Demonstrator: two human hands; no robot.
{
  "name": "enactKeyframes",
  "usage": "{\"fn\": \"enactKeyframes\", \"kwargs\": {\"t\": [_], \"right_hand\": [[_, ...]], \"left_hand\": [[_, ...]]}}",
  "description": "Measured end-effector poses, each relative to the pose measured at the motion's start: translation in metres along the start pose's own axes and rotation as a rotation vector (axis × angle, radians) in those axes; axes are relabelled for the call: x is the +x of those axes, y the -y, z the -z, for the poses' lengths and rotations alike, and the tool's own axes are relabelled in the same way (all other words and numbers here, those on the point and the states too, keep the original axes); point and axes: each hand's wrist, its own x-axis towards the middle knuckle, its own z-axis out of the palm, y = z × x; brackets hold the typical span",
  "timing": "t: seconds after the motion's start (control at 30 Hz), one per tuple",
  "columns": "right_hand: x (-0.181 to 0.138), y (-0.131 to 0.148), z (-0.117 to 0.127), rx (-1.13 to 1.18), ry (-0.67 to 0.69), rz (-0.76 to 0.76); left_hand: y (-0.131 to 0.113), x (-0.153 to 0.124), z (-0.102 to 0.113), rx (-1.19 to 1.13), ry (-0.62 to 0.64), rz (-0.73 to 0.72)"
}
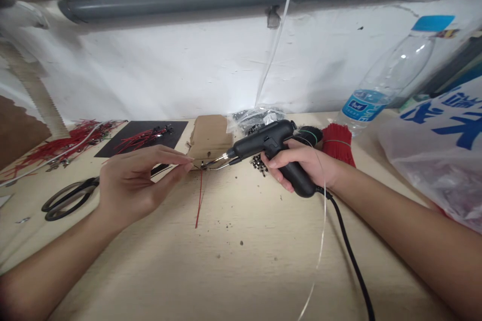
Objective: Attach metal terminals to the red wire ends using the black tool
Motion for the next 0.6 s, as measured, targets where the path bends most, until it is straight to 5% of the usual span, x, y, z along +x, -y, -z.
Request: {"fn": "enactKeyframes", "kwargs": {"t": [0.6], "right_hand": [[-0.0014,-0.0028,0.0005,0.033,-0.04,-0.023]], "left_hand": [[0.0,0.0006,-0.0001,-0.006,0.008,0.0]]}}
